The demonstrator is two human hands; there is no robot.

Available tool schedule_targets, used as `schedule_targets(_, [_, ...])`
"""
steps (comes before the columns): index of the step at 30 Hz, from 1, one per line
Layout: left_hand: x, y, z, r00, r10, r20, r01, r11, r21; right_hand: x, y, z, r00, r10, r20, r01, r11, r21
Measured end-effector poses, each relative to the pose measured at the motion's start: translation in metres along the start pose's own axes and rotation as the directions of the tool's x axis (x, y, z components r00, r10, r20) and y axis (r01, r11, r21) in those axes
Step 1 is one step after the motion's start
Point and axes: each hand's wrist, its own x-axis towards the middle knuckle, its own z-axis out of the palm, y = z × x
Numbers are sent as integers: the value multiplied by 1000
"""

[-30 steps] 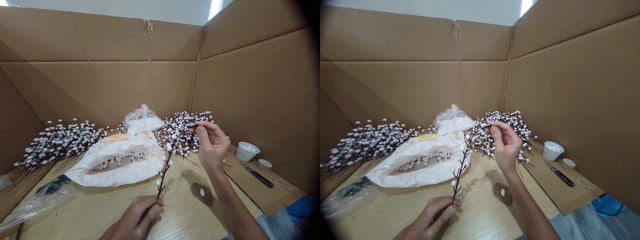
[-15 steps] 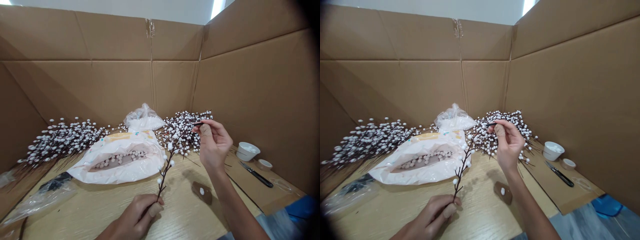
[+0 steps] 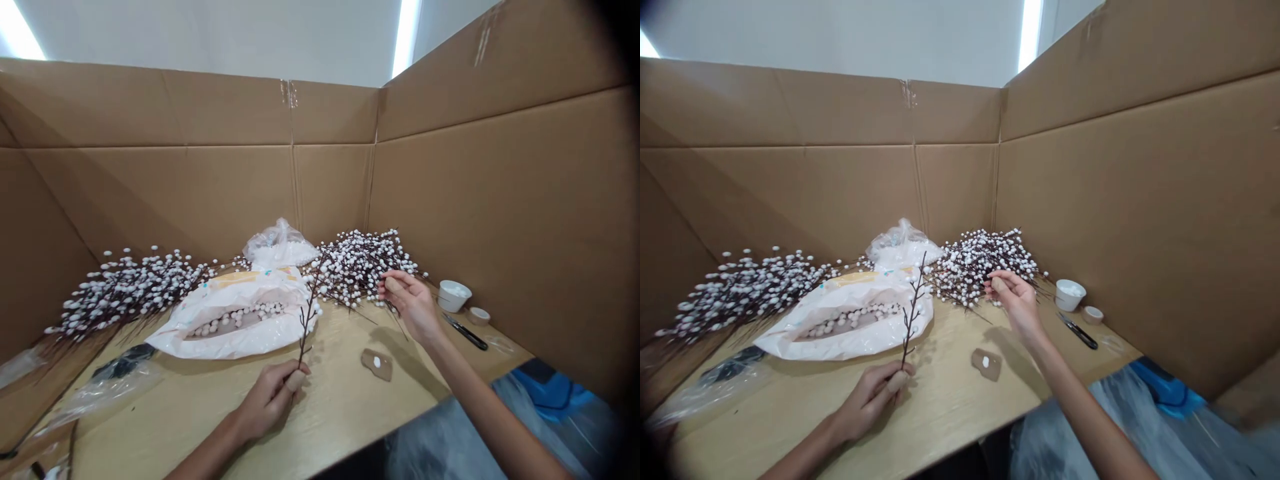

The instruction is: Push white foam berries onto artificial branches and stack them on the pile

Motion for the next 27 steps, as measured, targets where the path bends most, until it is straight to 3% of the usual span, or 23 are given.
schedule_targets(4, [3, 3, 0, 1000, 28, -4, -28, 1000, 3, -34, 3, -50, 992, 116, 55, -102, 972, -210])
schedule_targets(7, [5, 7, 1, 998, 68, 4, -68, 998, 17, -59, 12, -70, 985, 168, 33, -147, 931, -335])
schedule_targets(11, [5, 10, 3, 996, 86, 10, -87, 996, 29, -79, 30, -71, 987, 160, 16, -136, 884, -448])
schedule_targets(16, [4, 12, 3, 996, 86, -27, -85, 995, 43, -79, 44, -66, 994, 93, 56, -48, 840, -541])
schedule_targets(27, [1, 13, 2, 995, -25, -100, 33, 997, 72, -81, 49, -76, 979, 108, 172, 26, 773, -633])
